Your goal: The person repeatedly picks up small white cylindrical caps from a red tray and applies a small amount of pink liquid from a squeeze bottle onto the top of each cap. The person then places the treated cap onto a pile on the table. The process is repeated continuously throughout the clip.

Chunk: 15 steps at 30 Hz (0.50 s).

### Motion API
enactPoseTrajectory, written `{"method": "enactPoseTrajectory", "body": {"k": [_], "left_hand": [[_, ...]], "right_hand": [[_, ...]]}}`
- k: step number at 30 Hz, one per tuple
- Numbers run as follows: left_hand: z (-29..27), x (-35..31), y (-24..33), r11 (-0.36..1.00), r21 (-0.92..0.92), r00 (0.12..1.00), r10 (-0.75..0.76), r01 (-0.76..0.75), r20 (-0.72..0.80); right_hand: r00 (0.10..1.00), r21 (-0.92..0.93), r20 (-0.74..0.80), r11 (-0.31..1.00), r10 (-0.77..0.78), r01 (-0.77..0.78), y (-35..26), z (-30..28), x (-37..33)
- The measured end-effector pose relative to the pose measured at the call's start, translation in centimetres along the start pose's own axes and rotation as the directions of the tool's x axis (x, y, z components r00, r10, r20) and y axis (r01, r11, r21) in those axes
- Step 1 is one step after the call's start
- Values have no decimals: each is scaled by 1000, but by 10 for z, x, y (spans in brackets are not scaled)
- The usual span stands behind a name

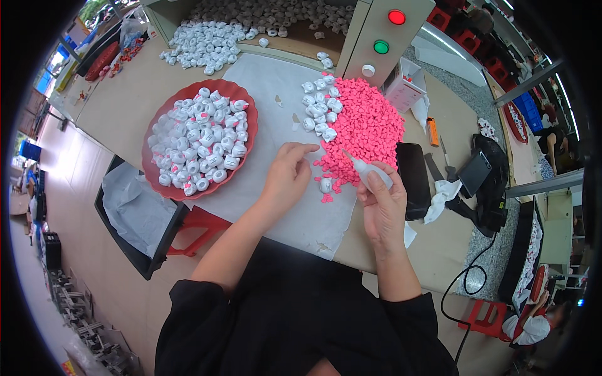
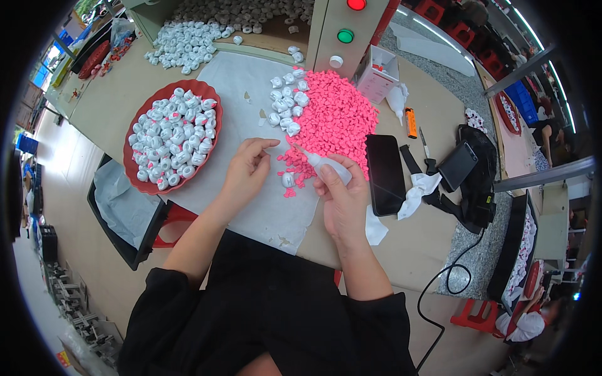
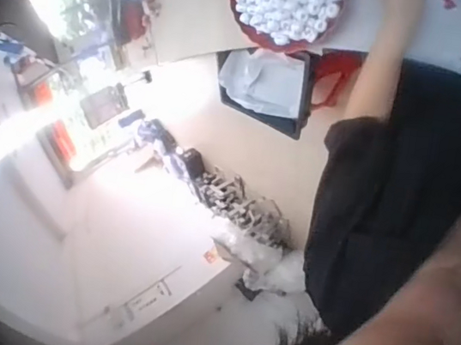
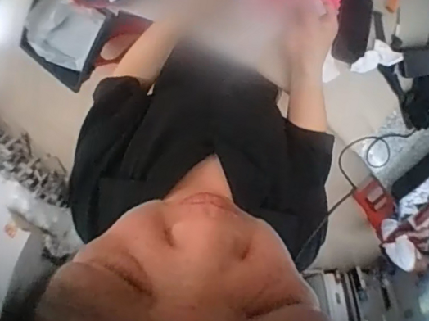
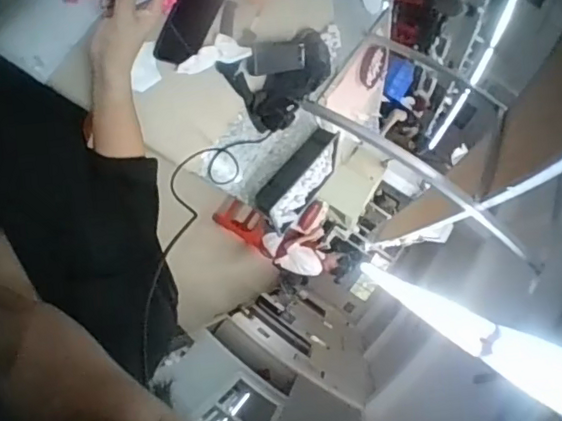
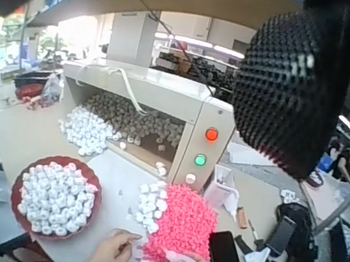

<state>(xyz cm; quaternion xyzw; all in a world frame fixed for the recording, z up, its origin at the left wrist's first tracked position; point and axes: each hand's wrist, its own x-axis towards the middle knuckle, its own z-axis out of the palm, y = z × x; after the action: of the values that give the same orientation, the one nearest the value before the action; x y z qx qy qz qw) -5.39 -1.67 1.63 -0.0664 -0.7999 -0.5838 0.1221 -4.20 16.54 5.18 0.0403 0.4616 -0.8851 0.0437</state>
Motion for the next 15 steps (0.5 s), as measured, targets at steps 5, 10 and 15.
{"method": "enactPoseTrajectory", "body": {"k": [5,10,15], "left_hand": [[4,-18,22,967,219,986,107,-133,125],[14,-15,11,900,335,955,222,-279,199],[6,-13,14,988,122,985,71,-90,155]], "right_hand": [[998,126,-39,991,42,-37,3,-8,7],[1000,122,6,992,27,-28,4,-5,4],[998,178,62,984,9,-20,5,-9,5]]}}
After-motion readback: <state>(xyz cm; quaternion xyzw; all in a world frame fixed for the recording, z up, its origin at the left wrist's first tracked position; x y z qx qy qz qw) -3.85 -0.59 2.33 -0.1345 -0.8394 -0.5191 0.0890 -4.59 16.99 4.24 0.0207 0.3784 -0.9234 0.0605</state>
